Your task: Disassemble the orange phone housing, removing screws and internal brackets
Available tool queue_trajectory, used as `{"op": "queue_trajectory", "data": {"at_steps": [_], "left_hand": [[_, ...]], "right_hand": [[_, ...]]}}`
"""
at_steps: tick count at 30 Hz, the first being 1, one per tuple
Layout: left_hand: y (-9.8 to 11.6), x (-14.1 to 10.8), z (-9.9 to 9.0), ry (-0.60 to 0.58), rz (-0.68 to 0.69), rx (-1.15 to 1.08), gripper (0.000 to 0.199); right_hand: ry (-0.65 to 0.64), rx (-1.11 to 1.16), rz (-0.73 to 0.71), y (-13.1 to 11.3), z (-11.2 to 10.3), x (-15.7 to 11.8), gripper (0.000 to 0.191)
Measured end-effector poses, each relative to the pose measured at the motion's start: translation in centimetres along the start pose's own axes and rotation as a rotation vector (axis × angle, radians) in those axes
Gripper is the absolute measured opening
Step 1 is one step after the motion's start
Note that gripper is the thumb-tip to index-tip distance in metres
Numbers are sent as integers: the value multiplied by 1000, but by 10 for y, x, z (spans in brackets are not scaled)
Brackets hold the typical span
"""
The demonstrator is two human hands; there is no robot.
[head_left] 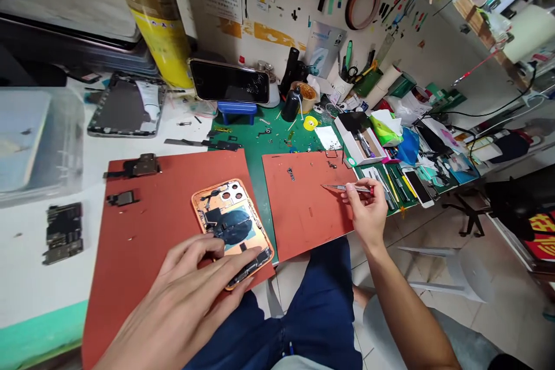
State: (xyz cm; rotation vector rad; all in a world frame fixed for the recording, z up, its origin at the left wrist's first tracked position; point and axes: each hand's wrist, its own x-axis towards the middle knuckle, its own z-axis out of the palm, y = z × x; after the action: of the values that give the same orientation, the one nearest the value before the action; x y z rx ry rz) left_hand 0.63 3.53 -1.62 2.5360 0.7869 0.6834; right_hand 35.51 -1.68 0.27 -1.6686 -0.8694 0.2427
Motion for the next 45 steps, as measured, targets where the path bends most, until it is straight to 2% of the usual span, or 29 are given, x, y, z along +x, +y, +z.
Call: {"op": "queue_trajectory", "data": {"at_steps": [3,6,9,13,18,22,31,45], "left_hand": [[2,3,-2,11,-5,-19,42],[8,6,-4,1,3,-54,39],[17,8,-7,-48,-47,-75,30],[25,10,-12,-102,-83,-133,30],[27,11,-14,-100,-94,-138,32],[27,9,-14,-71,-93,-124,25],[24,7,-9,-84,-104,-111,11],[23,8,-7,-71,-99,-85,9]], "right_hand": [[-5,17,11,-4,-1,0,40],[-33,56,24,-14,-4,-11,39],[-155,199,47,-29,-5,-34,35],[-372,368,123,-48,2,-69,26],[-469,375,139,-54,16,-95,22],[-483,393,148,-51,21,-102,20],[-403,381,242,-56,24,-108,26],[-380,311,17,-57,15,-115,26]]}}
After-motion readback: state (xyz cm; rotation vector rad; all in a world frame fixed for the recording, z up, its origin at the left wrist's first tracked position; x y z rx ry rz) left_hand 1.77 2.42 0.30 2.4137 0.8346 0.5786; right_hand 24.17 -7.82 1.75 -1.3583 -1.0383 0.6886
